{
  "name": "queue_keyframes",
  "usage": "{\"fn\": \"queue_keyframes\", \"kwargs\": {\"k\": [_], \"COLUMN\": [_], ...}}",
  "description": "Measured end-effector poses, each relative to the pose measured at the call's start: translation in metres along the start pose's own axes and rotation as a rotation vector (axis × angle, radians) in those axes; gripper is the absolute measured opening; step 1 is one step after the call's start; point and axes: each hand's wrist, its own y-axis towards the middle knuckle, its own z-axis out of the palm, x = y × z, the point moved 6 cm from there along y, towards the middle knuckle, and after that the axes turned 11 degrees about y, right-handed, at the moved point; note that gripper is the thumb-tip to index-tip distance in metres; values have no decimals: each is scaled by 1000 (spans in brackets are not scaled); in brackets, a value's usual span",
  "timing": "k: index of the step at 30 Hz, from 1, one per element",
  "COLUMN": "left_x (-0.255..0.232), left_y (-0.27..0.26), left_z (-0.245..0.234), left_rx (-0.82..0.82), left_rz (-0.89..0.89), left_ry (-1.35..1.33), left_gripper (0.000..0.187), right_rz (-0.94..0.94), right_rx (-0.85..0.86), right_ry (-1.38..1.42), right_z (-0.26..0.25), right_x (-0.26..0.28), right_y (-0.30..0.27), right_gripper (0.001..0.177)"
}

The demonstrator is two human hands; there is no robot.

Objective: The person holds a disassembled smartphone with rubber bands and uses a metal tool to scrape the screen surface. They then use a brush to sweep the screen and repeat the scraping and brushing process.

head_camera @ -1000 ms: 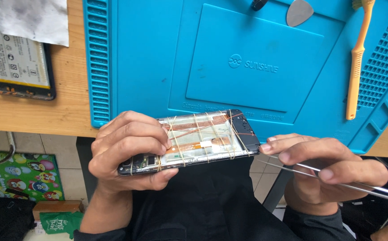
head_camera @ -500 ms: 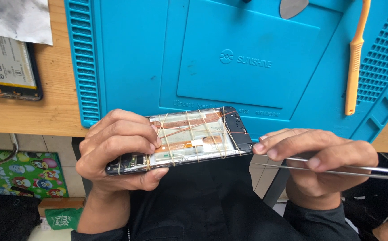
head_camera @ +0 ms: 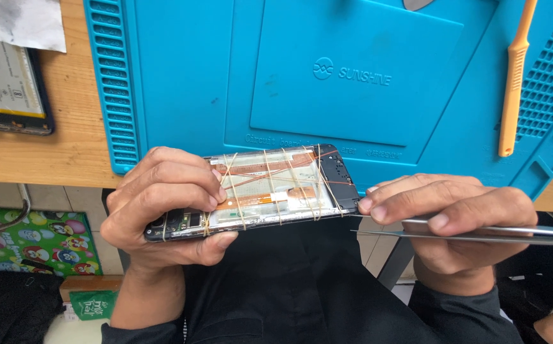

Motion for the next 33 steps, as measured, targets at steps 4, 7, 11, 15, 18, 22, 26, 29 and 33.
{"fn": "queue_keyframes", "kwargs": {"k": [4, 7, 11, 15, 18, 22, 26, 29, 33], "left_x": [-1, -1, -2, -4, -3, -3, -3, -3, -3], "left_y": [0, -1, -1, 0, -2, -1, -1, -2, 0], "left_z": [0, 0, 0, 0, 0, 0, 0, 0, 1], "left_rx": [-10, -11, -16, -25, -20, -20, -24, -21, -34], "left_rz": [-12, -28, -47, -57, -51, -59, -44, -42, -37], "left_ry": [3, -5, -5, 9, 4, 4, 12, 10, -34], "left_gripper": [33, 33, 33, 35, 34, 34, 34, 34, 30], "right_rz": [23, -10, -56, -57, -62, -74, -62, -77, -128], "right_rx": [33, 4, 12, 54, 99, 126, 51, -13, 41], "right_ry": [64, -25, -169, -188, -183, -193, -198, -154, -2], "right_z": [0, 3, 9, 4, 0, 0, 9, 8, -8], "right_x": [-1, -1, 1, 2, 1, 2, 1, 0, 1], "right_y": [-2, -2, 2, 2, 0, 3, 3, 3, -1], "right_gripper": [32, 23, 14, 27, 27, 27, 16, 13, 29]}}
